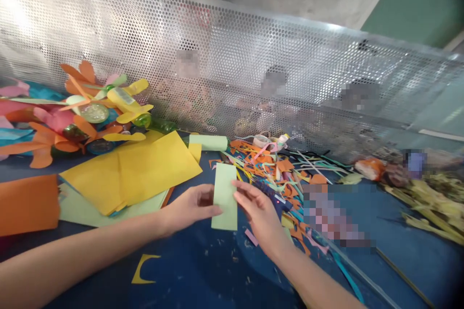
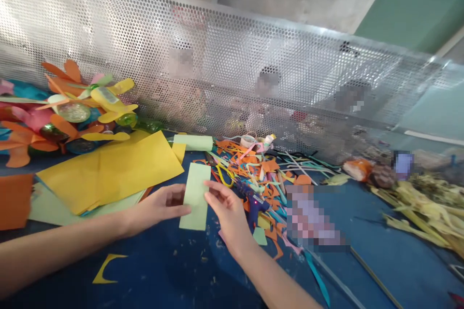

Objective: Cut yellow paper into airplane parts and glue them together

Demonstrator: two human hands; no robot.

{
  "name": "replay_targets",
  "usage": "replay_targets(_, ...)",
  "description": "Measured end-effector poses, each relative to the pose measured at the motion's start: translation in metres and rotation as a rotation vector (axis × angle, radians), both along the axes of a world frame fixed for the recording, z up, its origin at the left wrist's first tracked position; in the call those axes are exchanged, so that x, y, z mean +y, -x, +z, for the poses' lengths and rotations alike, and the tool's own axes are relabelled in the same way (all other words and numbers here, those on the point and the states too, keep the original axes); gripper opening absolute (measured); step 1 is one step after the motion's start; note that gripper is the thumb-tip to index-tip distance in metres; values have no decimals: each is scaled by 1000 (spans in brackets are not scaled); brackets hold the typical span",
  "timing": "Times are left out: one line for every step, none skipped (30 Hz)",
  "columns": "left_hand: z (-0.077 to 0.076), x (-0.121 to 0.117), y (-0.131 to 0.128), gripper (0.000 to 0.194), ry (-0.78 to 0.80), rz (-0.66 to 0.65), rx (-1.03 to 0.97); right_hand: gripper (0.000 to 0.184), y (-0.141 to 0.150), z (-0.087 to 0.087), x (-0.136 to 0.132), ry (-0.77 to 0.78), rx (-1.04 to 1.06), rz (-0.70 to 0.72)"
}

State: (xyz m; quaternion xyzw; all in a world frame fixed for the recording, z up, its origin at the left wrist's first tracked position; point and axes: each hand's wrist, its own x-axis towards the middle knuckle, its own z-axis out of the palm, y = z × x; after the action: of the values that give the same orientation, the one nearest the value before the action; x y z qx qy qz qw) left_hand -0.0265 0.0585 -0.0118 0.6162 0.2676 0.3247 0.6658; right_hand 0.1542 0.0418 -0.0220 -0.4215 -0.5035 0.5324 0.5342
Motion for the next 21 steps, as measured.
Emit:
replay_targets(-8,-2,-2,29,19,27,-3,26,0,-7,-3,5,-25,-28)
replay_targets(-17,-3,-3,23,19,63,2,25,0,-12,-5,2,-49,-48)
replay_targets(-24,-3,-3,20,8,89,14,24,0,-17,-7,-9,-69,-57)
replay_targets(-30,-3,-2,18,-10,118,29,25,0,-21,-8,-30,-75,-59)
replay_targets(-35,-2,-1,17,-35,149,48,27,1,-24,-9,-56,-69,-60)
replay_targets(-38,-1,-1,16,-56,180,69,31,2,-26,-9,-82,-56,-60)
replay_targets(-39,-1,0,16,-76,214,88,35,3,-26,-10,-102,-41,-63)
replay_targets(-39,-2,0,16,-99,244,104,39,3,-26,-11,-112,-34,-72)
replay_targets(-38,-2,0,17,-123,278,110,42,3,-24,-12,-118,-41,-83)
replay_targets(-36,-3,0,17,-146,317,106,44,2,-23,-13,-128,-61,-97)
replay_targets(-35,-4,0,18,-161,367,93,43,1,-21,-15,-151,-91,-113)
replay_targets(-34,-4,0,20,-161,431,74,39,0,-20,-17,-192,-129,-125)
replay_targets(-33,-5,0,22,-141,499,48,32,-2,-19,-19,-249,-178,-131)
replay_targets(-33,-5,0,24,-97,558,8,23,-3,-19,-20,-310,-235,-128)
replay_targets(-33,-5,0,25,-33,590,-46,13,-4,-19,-22,-365,-297,-123)
replay_targets(-33,-4,0,27,40,582,-109,8,-5,-20,-23,-409,-361,-116)
replay_targets(-33,-4,0,30,110,549,-174,10,-5,-21,-24,-437,-423,-105)
replay_targets(-33,-4,0,32,167,499,-228,13,-4,-22,-24,-450,-472,-93)
replay_targets(-32,-4,0,32,209,446,-259,14,-3,-23,-24,-453,-507,-80)
replay_targets(-32,-4,-1,32,235,408,-262,14,-1,-24,-24,-447,-531,-63)
replay_targets(-32,-4,-1,33,246,390,-247,14,0,-25,-24,-434,-549,-46)
